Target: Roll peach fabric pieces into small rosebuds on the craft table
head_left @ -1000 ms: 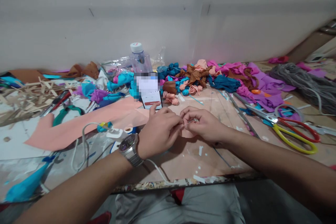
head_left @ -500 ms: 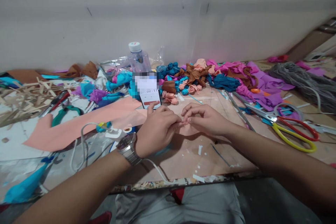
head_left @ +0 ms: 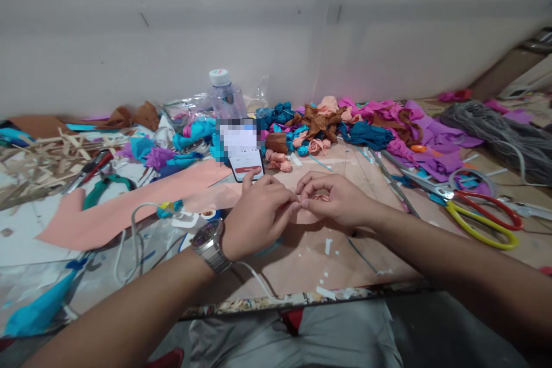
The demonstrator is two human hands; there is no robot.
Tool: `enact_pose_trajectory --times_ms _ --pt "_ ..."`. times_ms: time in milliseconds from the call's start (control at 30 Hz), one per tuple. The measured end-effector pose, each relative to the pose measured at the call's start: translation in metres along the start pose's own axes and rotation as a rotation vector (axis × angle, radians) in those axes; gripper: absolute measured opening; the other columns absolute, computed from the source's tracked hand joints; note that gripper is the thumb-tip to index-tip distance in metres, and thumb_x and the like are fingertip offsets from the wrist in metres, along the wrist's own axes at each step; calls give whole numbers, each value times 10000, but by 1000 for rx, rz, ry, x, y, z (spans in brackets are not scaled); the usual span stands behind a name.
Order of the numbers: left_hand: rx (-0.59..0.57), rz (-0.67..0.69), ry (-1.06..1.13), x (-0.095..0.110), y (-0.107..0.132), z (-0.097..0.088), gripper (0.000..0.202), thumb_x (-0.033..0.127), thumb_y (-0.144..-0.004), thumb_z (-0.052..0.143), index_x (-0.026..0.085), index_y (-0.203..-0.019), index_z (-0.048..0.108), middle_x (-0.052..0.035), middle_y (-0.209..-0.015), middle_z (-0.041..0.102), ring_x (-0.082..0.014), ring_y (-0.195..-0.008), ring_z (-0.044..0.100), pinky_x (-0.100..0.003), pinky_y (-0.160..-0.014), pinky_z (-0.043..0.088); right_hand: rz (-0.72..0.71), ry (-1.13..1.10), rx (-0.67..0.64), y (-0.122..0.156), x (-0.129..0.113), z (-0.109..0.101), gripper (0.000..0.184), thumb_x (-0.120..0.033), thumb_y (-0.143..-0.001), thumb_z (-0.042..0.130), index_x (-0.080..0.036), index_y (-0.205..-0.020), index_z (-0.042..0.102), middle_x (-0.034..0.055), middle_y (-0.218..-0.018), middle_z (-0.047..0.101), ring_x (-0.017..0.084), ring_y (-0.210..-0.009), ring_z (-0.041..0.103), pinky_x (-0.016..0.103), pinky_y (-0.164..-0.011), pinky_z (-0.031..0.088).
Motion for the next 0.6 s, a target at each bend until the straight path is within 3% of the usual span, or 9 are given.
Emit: enact_pose_trajectory --times_ms 333,600 --pt "15 25 6 4 1 -3 194 303 -986 519 236 -919 688 2 -889 712 -215 -967 570 -518 -1113 191 -40 -4 -102 1 3 7 135 -122 -856 595 -183 -736 594 37 -1061 640 183 -1050 589 329 -949 429" --pt "54 17 -28 1 0 -5 171 278 -976 530 238 -924 688 16 -843 698 -201 -942 567 -508 -1114 191 63 -110 46 0 6 -2 124 -275 -835 699 -179 -761 729 64 -1031 639 199 -990 627 348 -910 465"
Point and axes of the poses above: each hand's wrist, its own y-axis away from the middle knuckle, its own z-axis out of the palm, x = y × z, the point moved 6 cm from there along -y, towards the middle knuckle
